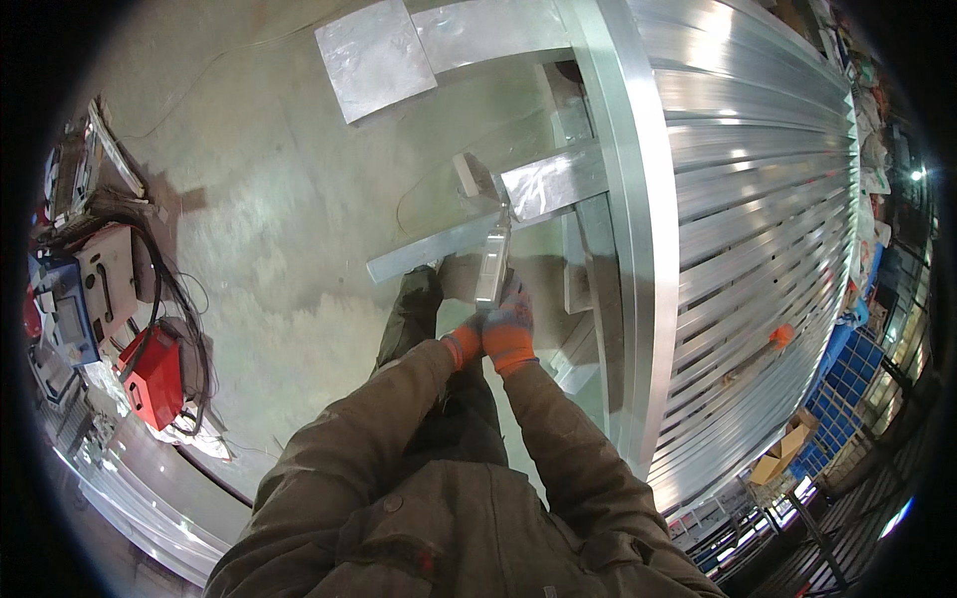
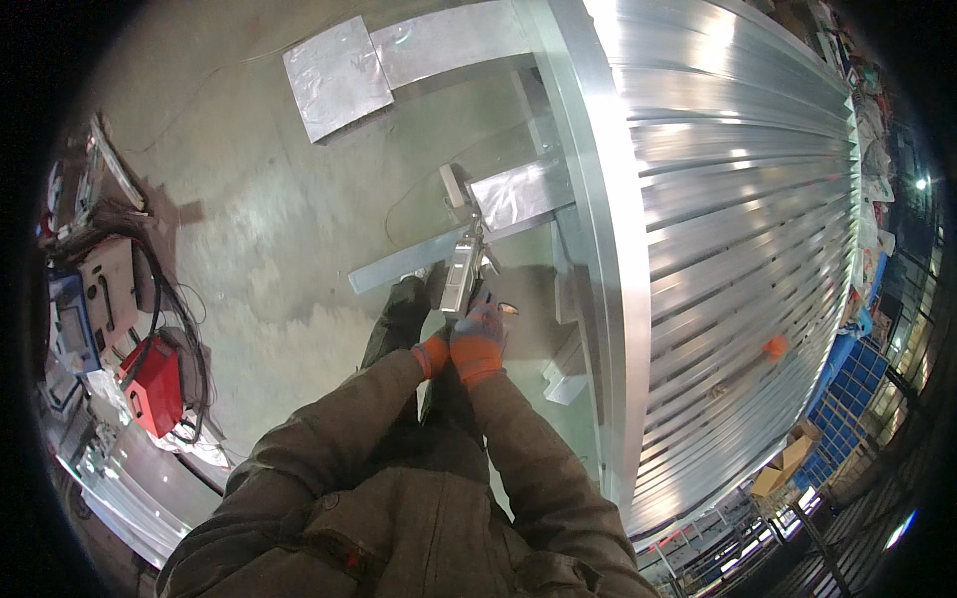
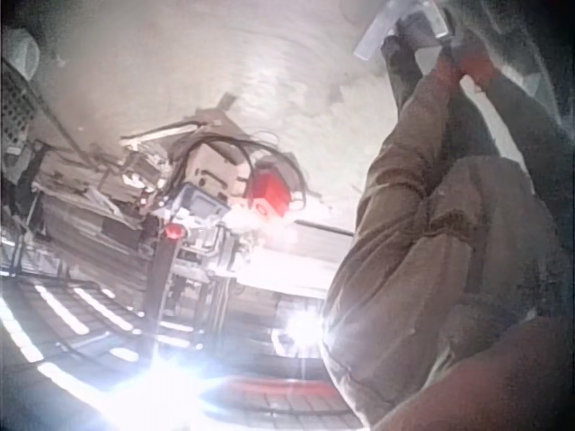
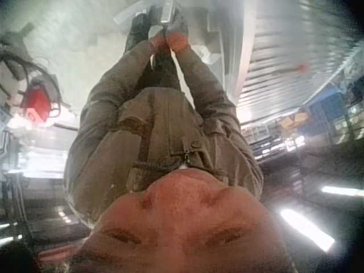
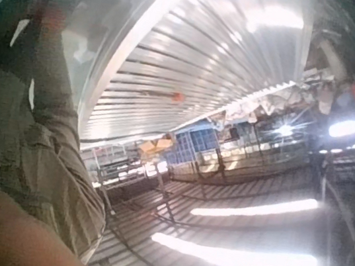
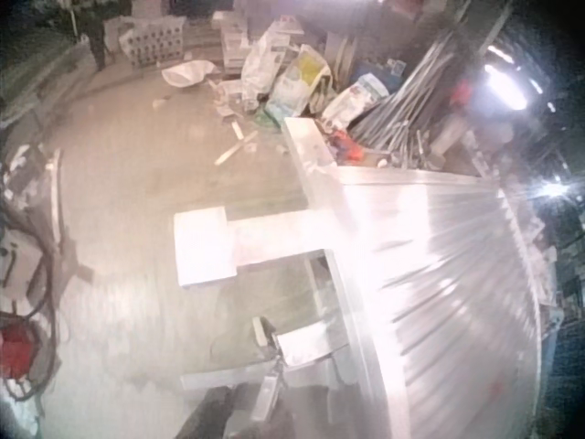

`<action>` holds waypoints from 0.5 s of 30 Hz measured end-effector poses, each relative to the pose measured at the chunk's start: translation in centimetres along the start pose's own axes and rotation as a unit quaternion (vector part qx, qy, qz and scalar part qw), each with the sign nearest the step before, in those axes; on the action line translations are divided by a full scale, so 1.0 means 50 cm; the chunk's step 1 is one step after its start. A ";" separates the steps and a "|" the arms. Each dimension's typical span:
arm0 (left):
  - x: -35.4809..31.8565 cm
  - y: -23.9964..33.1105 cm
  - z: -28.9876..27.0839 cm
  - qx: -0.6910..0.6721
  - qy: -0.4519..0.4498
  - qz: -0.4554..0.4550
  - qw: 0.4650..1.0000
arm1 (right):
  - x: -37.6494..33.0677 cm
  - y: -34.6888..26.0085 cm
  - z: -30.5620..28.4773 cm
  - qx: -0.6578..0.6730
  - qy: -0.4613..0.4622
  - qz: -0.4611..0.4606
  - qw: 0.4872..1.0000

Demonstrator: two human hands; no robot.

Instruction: The person welds a metal strip onto a curved metal panel using a handheld welding torch, then taps the weld with a rubber mallet. The person repeats this sequence along the panel, alternating between welding and tapping.

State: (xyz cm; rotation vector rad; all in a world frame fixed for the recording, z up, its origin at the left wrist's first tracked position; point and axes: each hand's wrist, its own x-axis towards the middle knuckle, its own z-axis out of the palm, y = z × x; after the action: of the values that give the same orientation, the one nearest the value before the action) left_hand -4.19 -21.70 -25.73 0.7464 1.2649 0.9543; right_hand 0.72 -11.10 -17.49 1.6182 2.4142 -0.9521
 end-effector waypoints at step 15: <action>0.038 0.050 -0.008 0.110 -0.003 0.004 0.994 | 0.041 0.059 0.053 0.036 -0.058 0.083 0.994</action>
State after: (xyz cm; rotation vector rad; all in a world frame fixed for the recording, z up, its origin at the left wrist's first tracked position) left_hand -4.94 -18.90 -24.41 0.9240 1.3767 0.8263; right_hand 1.68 -10.11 -21.75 1.7053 2.1551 -1.0822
